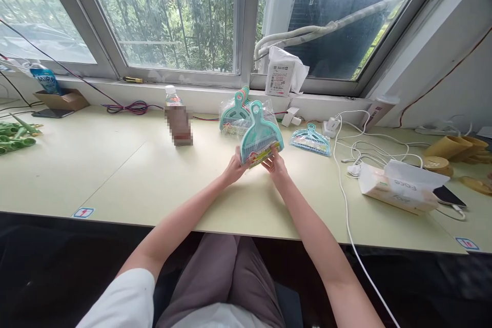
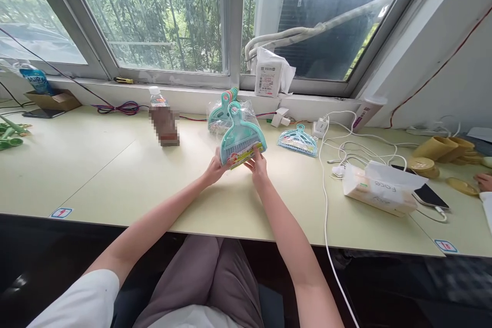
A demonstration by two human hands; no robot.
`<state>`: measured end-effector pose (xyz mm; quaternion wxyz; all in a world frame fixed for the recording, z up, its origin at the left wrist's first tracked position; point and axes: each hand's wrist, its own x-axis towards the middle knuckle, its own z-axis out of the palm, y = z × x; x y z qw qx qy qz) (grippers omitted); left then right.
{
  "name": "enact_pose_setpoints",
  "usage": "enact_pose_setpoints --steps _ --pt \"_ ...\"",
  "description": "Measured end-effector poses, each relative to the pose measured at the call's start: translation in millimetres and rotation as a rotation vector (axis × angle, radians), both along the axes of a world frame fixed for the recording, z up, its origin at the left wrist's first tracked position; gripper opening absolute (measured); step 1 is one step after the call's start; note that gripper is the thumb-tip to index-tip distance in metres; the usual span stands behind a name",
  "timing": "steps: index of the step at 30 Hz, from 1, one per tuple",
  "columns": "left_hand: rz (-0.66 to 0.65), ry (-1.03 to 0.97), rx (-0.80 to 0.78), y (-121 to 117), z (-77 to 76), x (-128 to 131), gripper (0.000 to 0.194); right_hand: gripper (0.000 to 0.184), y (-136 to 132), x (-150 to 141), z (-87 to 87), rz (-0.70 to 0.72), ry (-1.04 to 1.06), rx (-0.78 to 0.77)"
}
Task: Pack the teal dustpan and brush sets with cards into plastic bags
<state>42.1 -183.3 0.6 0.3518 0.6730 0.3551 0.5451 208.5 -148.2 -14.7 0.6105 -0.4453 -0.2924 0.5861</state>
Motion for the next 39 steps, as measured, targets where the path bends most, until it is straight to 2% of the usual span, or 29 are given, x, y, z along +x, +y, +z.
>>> enact_pose_setpoints --steps 7,10,13,16,18,22,26,31,39 --pt "-0.02 -0.006 -0.006 2.3 -4.3 0.8 0.049 0.043 5.8 9.2 1.5 0.037 -0.064 -0.091" --pt "-0.025 -0.065 -0.031 4.9 -6.7 0.7 0.05 0.039 2.9 7.6 9.9 0.043 -0.017 -0.097" --pt "0.002 -0.167 -0.076 9.4 -6.2 -1.5 0.053 0.031 -4.6 9.8 26.2 0.165 0.034 -0.011" --pt "0.01 -0.262 -0.093 11.1 -3.9 -2.1 0.053 0.022 -10.1 22.7 38.5 0.362 -0.084 0.049" --pt "-0.026 -0.268 -0.098 10.1 -4.6 0.0 0.052 0.024 -10.0 34.3 39.7 0.404 -0.186 0.039" --pt "-0.094 -0.258 -0.134 11.0 -13.5 5.7 0.057 0.032 -3.2 47.5 32.5 0.369 -0.208 0.059" --pt "-0.129 -0.303 -0.158 18.5 -20.3 3.7 0.061 0.038 0.9 42.1 31.2 0.346 -0.176 0.08" --pt "-0.134 -0.305 -0.16 20.5 -18.9 -2.7 0.065 0.04 -2.2 33.4 32.7 0.347 -0.096 0.185" --pt "-0.176 -0.337 -0.177 20.4 -18.1 -3.2 0.06 0.04 -7.0 24.3 32.5 0.314 0.019 0.303"
